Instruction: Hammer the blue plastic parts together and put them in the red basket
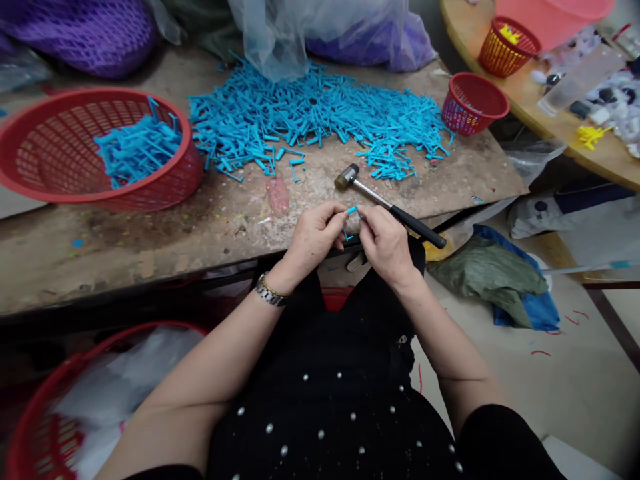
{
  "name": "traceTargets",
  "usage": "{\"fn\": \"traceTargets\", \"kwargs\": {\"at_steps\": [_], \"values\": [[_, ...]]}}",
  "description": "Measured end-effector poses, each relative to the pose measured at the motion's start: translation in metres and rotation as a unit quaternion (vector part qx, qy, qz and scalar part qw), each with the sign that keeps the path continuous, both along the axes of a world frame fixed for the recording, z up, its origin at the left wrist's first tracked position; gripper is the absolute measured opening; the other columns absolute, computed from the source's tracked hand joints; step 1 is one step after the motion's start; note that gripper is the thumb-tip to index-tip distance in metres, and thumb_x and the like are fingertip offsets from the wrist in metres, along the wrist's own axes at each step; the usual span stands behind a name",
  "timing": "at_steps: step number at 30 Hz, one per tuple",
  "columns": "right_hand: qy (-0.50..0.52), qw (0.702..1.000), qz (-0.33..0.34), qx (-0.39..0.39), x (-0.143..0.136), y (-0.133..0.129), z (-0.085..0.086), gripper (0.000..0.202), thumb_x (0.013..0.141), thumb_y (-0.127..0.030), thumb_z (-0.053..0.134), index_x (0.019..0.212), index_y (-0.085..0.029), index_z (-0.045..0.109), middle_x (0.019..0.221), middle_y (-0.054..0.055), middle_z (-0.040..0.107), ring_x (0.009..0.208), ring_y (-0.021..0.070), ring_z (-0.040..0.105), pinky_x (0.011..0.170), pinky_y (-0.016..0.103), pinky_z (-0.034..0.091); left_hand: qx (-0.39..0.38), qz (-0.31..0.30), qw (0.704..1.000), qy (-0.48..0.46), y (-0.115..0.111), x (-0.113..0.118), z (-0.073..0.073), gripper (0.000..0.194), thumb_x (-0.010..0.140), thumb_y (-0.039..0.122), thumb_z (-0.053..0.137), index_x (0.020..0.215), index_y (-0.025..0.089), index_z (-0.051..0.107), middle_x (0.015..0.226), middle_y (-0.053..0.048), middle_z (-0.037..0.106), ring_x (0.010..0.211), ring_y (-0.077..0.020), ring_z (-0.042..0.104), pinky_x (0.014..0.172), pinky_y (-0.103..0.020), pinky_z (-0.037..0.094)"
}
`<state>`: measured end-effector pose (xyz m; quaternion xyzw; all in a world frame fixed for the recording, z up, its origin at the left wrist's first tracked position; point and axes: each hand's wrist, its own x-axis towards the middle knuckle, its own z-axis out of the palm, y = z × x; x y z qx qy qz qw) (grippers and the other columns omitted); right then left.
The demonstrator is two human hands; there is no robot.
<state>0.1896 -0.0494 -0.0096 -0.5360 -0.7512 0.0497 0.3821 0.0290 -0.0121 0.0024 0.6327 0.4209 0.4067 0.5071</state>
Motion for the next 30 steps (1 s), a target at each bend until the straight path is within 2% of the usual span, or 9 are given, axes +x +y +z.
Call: {"fn": "traceTargets", "kwargs": {"at_steps": [10,18,22,24,26,30], "values": [[-0.023,1.000,0.004,-0.015,0.006,-0.002,-0.001,0.030,0.098,-0.013,0.042,0.113,-0.021,0.068,0.098,0.008,0.070,0.096,0.0215,0.066,0.087,0.037,0.056,0.027,-0.013,0.998,0.048,0.002,0.001,-0.001,0.016,0.091,0.019,0.055,0.076,0.018,0.063,0.056,0.004,0.059,0.041,-0.0054,0.054,0.043,-0.015,0.041],[0.031,0.999,0.005,-0.009,0.004,-0.002,-0.006,0.029,0.099,-0.015,0.042,0.113,-0.018,0.066,0.104,0.011,0.072,0.099,0.0219,0.067,0.090,0.039,0.056,0.020,-0.008,0.999,0.048,0.002,0.002,0.000,0.017,0.091,0.019,0.056,0.075,0.018,0.063,0.057,0.004,0.059,0.040,-0.0050,0.054,0.043,-0.015,0.040],[0.077,0.997,-0.007,-0.010,0.003,-0.002,-0.009,0.026,0.097,-0.015,0.045,0.110,-0.020,0.067,0.106,0.009,0.074,0.100,0.0211,0.068,0.092,0.040,0.056,0.009,-0.001,1.000,0.025,0.000,0.003,-0.001,0.014,0.092,0.022,0.058,0.080,0.018,0.064,0.056,0.004,0.058,0.041,-0.0051,0.052,0.042,-0.015,0.040],[0.098,0.995,-0.016,-0.013,0.003,-0.001,-0.010,0.025,0.095,-0.015,0.047,0.110,-0.020,0.067,0.104,0.007,0.074,0.097,0.0203,0.068,0.091,0.039,0.056,-0.006,0.000,1.000,0.004,0.000,0.002,-0.003,0.008,0.091,0.025,0.061,0.089,0.019,0.066,0.058,0.005,0.059,0.041,-0.0057,0.052,0.041,-0.016,0.040],[0.115,0.993,-0.025,-0.025,0.003,-0.001,-0.012,0.026,0.094,-0.016,0.048,0.113,-0.020,0.066,0.096,0.005,0.072,0.088,0.0185,0.067,0.085,0.036,0.057,-0.025,0.002,1.000,-0.010,-0.001,0.001,-0.005,0.011,0.090,0.028,0.063,0.096,0.020,0.066,0.062,0.004,0.063,0.043,-0.0066,0.053,0.041,-0.016,0.042],[0.164,0.984,-0.028,-0.066,-0.001,0.001,-0.014,0.032,0.095,-0.018,0.049,0.125,-0.021,0.060,0.089,0.002,0.068,0.078,0.0157,0.065,0.078,0.032,0.057,-0.035,0.004,0.999,0.005,-0.003,-0.001,-0.004,0.008,0.090,0.028,0.063,0.092,0.020,0.065,0.068,0.001,0.068,0.046,-0.0074,0.056,0.040,-0.016,0.042]]}}
